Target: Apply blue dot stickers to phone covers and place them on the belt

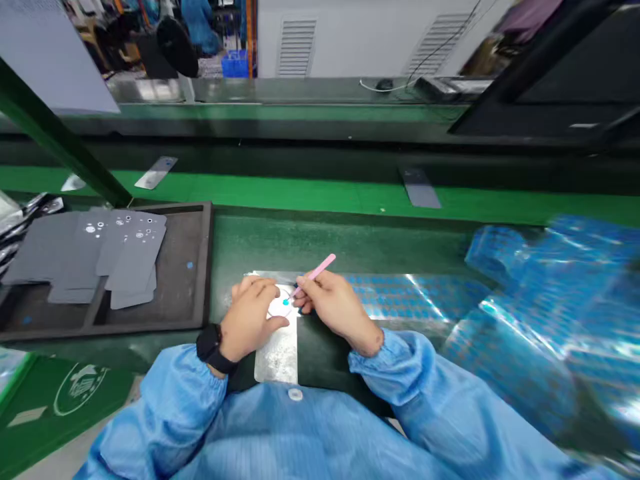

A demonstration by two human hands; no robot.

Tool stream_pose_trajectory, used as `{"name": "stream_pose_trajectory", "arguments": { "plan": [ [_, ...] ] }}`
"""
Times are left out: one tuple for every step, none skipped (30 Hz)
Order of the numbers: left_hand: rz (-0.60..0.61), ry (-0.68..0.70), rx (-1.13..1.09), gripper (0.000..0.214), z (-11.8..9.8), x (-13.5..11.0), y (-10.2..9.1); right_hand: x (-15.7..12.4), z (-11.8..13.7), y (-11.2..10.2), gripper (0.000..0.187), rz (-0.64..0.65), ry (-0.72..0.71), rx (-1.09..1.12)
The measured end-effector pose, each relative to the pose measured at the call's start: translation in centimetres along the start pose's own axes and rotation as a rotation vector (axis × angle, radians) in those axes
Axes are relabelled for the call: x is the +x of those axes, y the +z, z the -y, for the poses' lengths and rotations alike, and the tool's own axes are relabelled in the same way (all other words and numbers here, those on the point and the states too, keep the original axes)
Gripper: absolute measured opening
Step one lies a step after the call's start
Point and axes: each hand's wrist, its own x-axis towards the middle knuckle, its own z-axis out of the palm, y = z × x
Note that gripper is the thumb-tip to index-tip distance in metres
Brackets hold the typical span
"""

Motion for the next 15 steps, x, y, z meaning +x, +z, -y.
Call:
{"name": "stream_pose_trajectory", "arguments": {
  "plan": [
    [-0.003,0.004,-0.001,0.043,-0.01,-0.07,-0.02,-0.16,0.1,0.0,0.02,-0.003,0.001,-0.001],
    [-0.005,0.007,-0.002,0.042,-0.02,-0.13,-0.03,-0.29,0.18,0.01,0.02,-0.005,0.001,-0.002],
    [-0.007,0.01,-0.004,0.042,-0.02,-0.18,-0.04,-0.4,0.23,0.0,0.02,-0.005,0.0,-0.003],
    [-0.01,0.012,-0.005,0.042,-0.01,-0.22,-0.04,-0.47,0.24,0.0,0.021,-0.004,-0.002,-0.006],
    [-0.013,0.014,-0.007,0.043,0.01,-0.26,-0.03,-0.5,0.22,-0.01,0.021,-0.001,-0.007,-0.009],
    [-0.015,0.015,-0.01,0.043,0.03,-0.28,-0.01,-0.5,0.17,-0.01,0.02,0.003,-0.012,-0.012],
    [-0.018,0.017,-0.012,0.043,0.06,-0.29,0.01,-0.49,0.12,-0.02,0.02,0.007,-0.016,-0.016],
    [-0.021,0.019,-0.014,0.043,0.09,-0.3,0.03,-0.46,0.07,-0.03,0.02,0.009,-0.019,-0.018],
    [-0.024,0.022,-0.016,0.043,0.11,-0.31,0.06,-0.44,0.03,-0.03,0.02,0.01,-0.02,-0.019],
    [-0.027,0.026,-0.017,0.043,0.14,-0.31,0.08,-0.43,0.02,-0.03,0.02,0.011,-0.02,-0.019],
    [-0.031,0.029,-0.017,0.043,0.17,-0.32,0.1,-0.43,0.04,-0.03,0.02,0.01,-0.017,-0.02],
    [-0.034,0.032,-0.017,0.043,0.2,-0.32,0.11,-0.43,0.08,-0.02,0.02,0.008,-0.013,-0.02],
    [-0.037,0.036,-0.017,0.043,0.23,-0.32,0.13,-0.45,0.14,-0.02,0.02,0.004,-0.007,-0.02],
    [-0.04,0.039,-0.016,0.042,0.26,-0.32,0.14,-0.46,0.2,-0.01,0.019,0.001,0.0,-0.022],
    [-0.043,0.043,-0.014,0.042,0.28,-0.33,0.16,-0.48,0.26,-0.01,0.019,-0.001,0.005,-0.022]
  ]
}}
